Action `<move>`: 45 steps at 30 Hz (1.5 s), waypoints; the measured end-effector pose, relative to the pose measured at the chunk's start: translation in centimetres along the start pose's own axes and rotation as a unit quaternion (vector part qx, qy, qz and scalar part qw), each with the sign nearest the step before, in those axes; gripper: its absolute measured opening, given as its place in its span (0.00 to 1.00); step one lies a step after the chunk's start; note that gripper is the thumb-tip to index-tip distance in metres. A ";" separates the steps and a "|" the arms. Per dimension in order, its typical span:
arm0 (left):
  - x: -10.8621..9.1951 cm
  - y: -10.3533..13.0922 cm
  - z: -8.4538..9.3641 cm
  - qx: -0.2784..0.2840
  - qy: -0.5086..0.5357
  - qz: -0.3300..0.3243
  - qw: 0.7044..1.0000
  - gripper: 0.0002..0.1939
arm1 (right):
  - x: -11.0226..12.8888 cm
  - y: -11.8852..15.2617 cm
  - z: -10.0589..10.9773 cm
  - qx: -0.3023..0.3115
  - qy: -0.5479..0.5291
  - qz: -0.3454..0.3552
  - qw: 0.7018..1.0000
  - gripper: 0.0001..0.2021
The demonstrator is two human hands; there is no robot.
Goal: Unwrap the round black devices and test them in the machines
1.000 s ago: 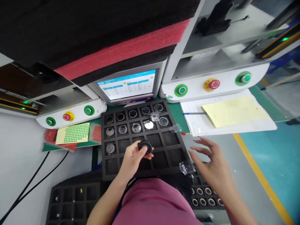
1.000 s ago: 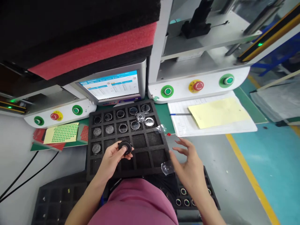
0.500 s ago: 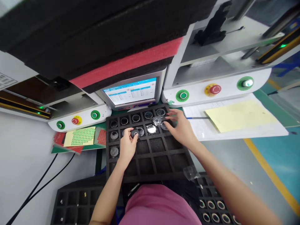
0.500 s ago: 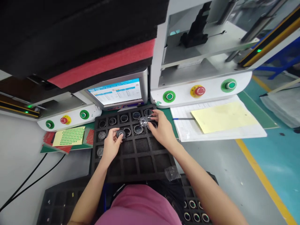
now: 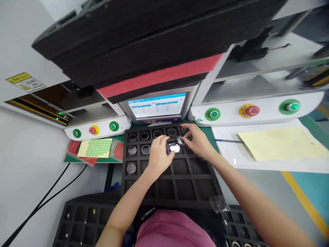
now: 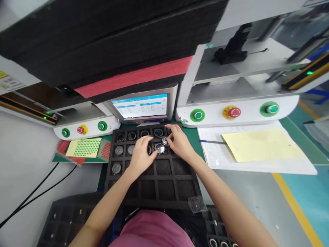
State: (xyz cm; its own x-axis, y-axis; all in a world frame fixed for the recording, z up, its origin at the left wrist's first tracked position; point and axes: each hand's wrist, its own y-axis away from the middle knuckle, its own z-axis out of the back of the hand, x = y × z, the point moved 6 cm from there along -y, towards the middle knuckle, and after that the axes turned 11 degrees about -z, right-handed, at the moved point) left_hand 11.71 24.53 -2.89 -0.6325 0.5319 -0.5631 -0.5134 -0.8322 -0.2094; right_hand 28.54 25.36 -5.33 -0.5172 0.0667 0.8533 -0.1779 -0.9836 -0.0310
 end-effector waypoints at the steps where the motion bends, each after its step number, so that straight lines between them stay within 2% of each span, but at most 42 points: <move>1: -0.7 -1.0 -1.0 0.019 0.006 -0.022 1.000 0.27 | -0.1 0.2 0.0 -0.008 -0.009 -0.004 1.000 0.22; 3: -1.6 -2.9 -2.8 0.053 0.007 -0.052 0.997 0.29 | -0.3 0.5 0.0 -0.025 -0.031 -0.011 0.999 0.24; 6: -1.8 -4.4 -4.5 0.086 -0.010 -0.068 0.994 0.24 | -0.2 1.2 0.3 -0.046 -0.070 -0.024 0.996 0.24; 10: -1.5 -4.3 -5.1 0.099 -0.027 -0.078 0.992 0.20 | 0.0 3.7 2.9 -0.063 -0.139 -0.058 0.987 0.24; 14: -1.8 -4.3 -4.8 0.096 -0.036 -0.074 0.992 0.21 | -1.7 8.0 6.2 -0.055 -0.197 -0.141 0.969 0.27; 17: -2.4 -4.4 -3.6 0.086 -0.040 -0.070 0.993 0.23 | -4.1 11.1 6.7 -0.041 -0.210 -0.207 0.955 0.28; 20: -2.0 -3.6 -1.0 0.061 -0.058 -0.038 0.996 0.18 | -6.5 13.1 6.0 -0.061 -0.205 -0.247 0.945 0.32; 24: 1.0 -0.6 2.9 0.030 -0.121 0.079 0.989 0.11 | -8.5 14.4 4.9 -0.114 -0.178 -0.267 0.940 0.34; 26: 2.8 1.1 3.9 0.033 -0.145 0.142 0.979 0.11 | -8.6 14.7 5.0 -0.148 -0.157 -0.267 0.939 0.34; 29: 4.6 3.0 3.9 0.061 -0.131 0.198 0.970 0.11 | -7.6 15.1 6.0 -0.228 -0.121 -0.257 0.932 0.30; 32: 5.4 3.4 3.0 0.081 -0.078 0.214 0.970 0.10 | -5.3 15.5 7.2 -0.317 -0.112 -0.232 0.913 0.24; 35: 6.0 3.2 2.7 0.080 -0.033 0.221 0.972 0.12 | -2.2 15.5 7.4 -0.356 -0.142 -0.206 0.900 0.20; 39: 6.7 3.3 2.7 0.081 0.016 0.219 0.972 0.16 | 1.0 14.6 5.9 -0.306 -0.233 -0.197 0.902 0.18; 42: 6.5 3.6 2.8 0.081 0.029 0.214 0.973 0.19 | 2.1 14.0 4.4 -0.255 -0.300 -0.217 0.893 0.17; 45: 5.5 3.9 2.8 0.082 0.027 0.194 0.977 0.23 | 2.6 13.5 3.2 -0.201 -0.371 -0.225 0.878 0.17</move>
State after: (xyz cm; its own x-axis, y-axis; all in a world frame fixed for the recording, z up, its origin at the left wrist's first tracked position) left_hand 4.61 24.64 -4.51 -0.7688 0.1695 -0.6165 -0.3305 -0.9308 0.1562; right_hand 27.47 11.76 -1.87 0.3426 0.1599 0.9258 -0.5829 -0.7366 0.3429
